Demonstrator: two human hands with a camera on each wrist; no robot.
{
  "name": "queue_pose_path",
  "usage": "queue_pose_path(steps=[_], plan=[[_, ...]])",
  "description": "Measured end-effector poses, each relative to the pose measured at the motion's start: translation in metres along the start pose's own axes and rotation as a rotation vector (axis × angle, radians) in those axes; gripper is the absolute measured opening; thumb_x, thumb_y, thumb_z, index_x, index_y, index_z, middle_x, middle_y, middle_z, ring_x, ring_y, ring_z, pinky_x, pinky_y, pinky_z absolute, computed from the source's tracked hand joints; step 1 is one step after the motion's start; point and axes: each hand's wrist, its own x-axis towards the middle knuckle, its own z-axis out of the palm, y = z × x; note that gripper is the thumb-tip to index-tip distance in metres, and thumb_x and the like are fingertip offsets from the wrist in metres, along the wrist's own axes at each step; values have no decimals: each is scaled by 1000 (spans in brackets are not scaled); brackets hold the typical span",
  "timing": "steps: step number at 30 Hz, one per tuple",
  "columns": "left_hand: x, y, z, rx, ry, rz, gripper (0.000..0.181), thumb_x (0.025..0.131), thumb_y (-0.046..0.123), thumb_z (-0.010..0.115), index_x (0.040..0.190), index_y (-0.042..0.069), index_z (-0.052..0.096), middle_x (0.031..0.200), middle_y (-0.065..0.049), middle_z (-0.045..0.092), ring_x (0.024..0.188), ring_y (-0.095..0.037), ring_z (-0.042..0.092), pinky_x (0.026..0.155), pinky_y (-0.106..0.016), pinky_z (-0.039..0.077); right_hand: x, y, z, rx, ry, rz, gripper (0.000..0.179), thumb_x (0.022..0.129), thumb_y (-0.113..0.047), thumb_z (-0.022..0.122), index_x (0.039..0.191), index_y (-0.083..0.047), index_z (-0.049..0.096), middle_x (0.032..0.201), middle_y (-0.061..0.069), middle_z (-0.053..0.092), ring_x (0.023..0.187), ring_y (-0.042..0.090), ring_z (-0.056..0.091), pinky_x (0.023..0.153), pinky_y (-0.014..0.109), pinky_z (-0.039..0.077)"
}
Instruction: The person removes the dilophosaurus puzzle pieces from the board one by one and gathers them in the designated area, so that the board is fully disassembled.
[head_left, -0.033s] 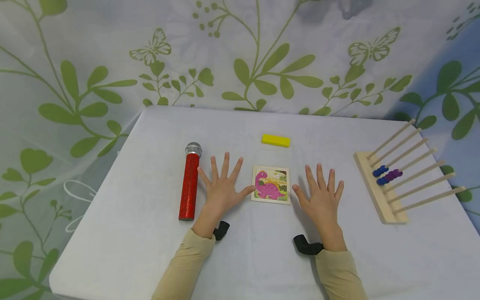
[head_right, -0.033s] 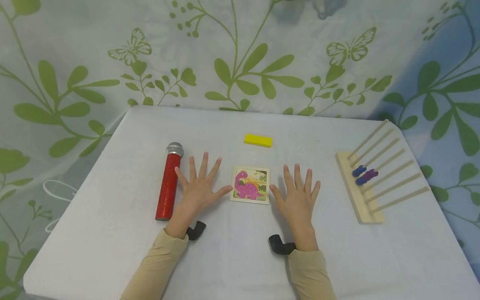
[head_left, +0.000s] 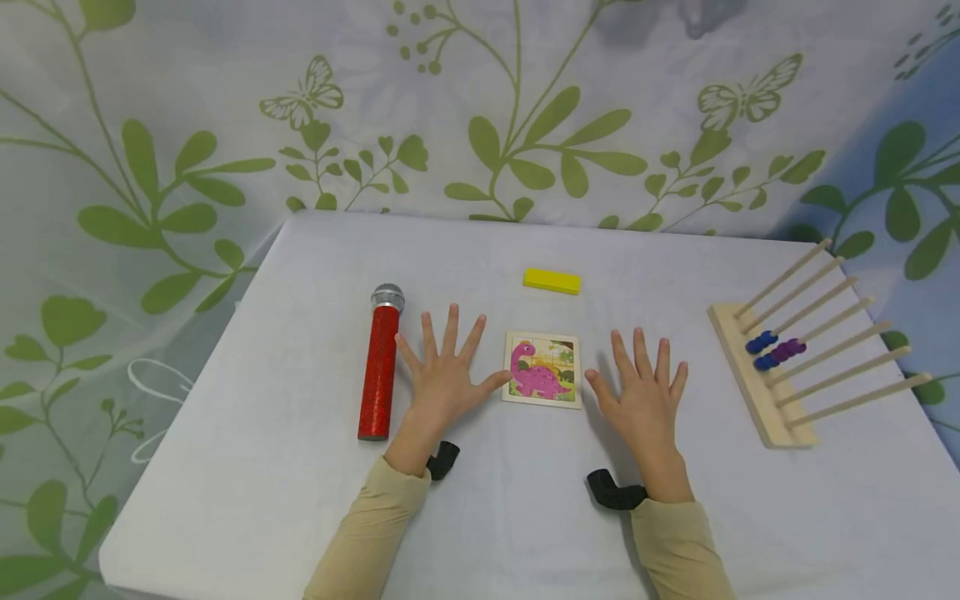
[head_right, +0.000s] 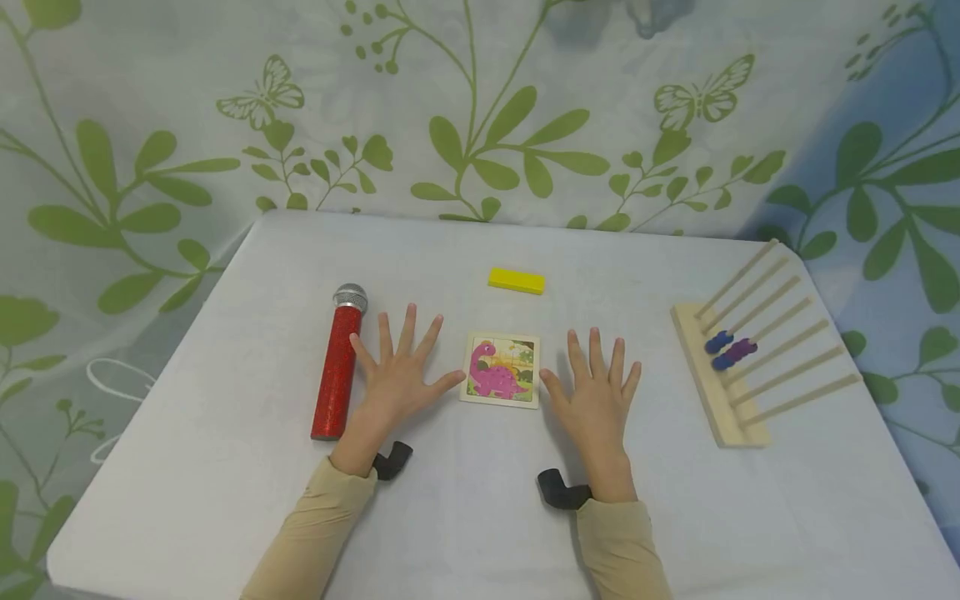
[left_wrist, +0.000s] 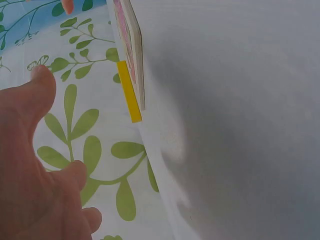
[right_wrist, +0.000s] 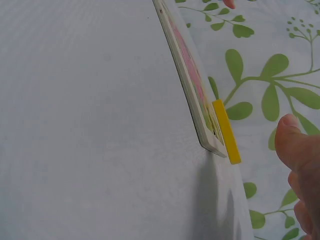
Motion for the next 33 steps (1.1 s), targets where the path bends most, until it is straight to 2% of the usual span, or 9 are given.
queue_pose_path(steps=[5, 11, 14, 17, 20, 23, 26, 29, 33], plan=[[1, -1, 0, 12, -6, -3, 86, 77, 73, 40, 145, 31, 12, 151, -7, -3, 133, -41, -10, 94, -67, -11, 0, -1, 1, 11, -14, 1, 73, 88, -57, 41, 145, -17, 22, 150, 14, 10, 134, 38, -7, 100, 56, -14], [2, 3, -2, 43, -29, 25, 88, 76, 75, 37, 146, 29, 9, 151, -7, -4, 133, -41, -9, 96, -66, -6, 2, -2, 1, 29, -14, -31, 73, 88, -56, 43, 145, -16, 23, 149, 15, 12, 134, 39, -5, 100, 56, -13], [4, 6, -4, 11, -83, 55, 89, 77, 73, 40, 146, 28, 8, 151, -8, -5, 133, -40, -9, 98, -64, -6, 10, -9, 1, 50, -46, -90, 71, 87, -52, 48, 144, -14, 27, 148, 17, 15, 134, 40, 0, 101, 58, -7], [11, 7, -4, -61, -171, 97, 90, 77, 67, 49, 146, 26, 10, 151, -8, -6, 133, -39, -11, 100, -61, -4, 23, -23, 0, 87, -126, -186, 65, 87, -44, 54, 139, -10, 36, 144, 20, 24, 130, 43, 14, 103, 57, 8], [20, 8, -3, -157, -259, 127, 88, 77, 57, 59, 146, 25, 15, 151, -8, -4, 133, -38, -11, 102, -58, -2, 39, -39, 0, 132, -233, -267, 55, 87, -37, 59, 132, -7, 47, 134, 22, 39, 121, 42, 31, 99, 55, 26], [28, 10, -1, -209, -333, 146, 87, 77, 50, 65, 145, 22, 20, 151, -7, 2, 134, -37, -8, 104, -56, 1, 54, -53, 3, 164, -305, -292, 47, 84, -33, 64, 122, -7, 55, 118, 20, 48, 107, 37, 43, 91, 51, 38], [30, 12, 2, -197, -376, 147, 88, 74, 48, 69, 144, 18, 25, 151, -6, 10, 135, -37, 0, 105, -54, 6, 64, -61, 12, 160, -360, -289, 46, 80, -36, 68, 114, -7, 59, 109, 17, 51, 99, 33, 45, 86, 46, 42], [30, 13, 4, -141, -392, 141, 90, 73, 51, 68, 144, 18, 25, 150, -4, 14, 135, -35, 5, 105, -52, 10, 70, -64, 19, 122, -391, -271, 48, 76, -40, 71, 111, -9, 60, 107, 15, 51, 99, 31, 43, 86, 45, 41], [33, 15, 4, -121, -376, 145, 91, 73, 53, 67, 145, 18, 24, 150, -4, 14, 135, -34, 6, 106, -51, 11, 73, -65, 23, 76, -366, -248, 48, 73, -39, 73, 108, -9, 60, 107, 15, 50, 101, 33, 41, 90, 46, 38]])
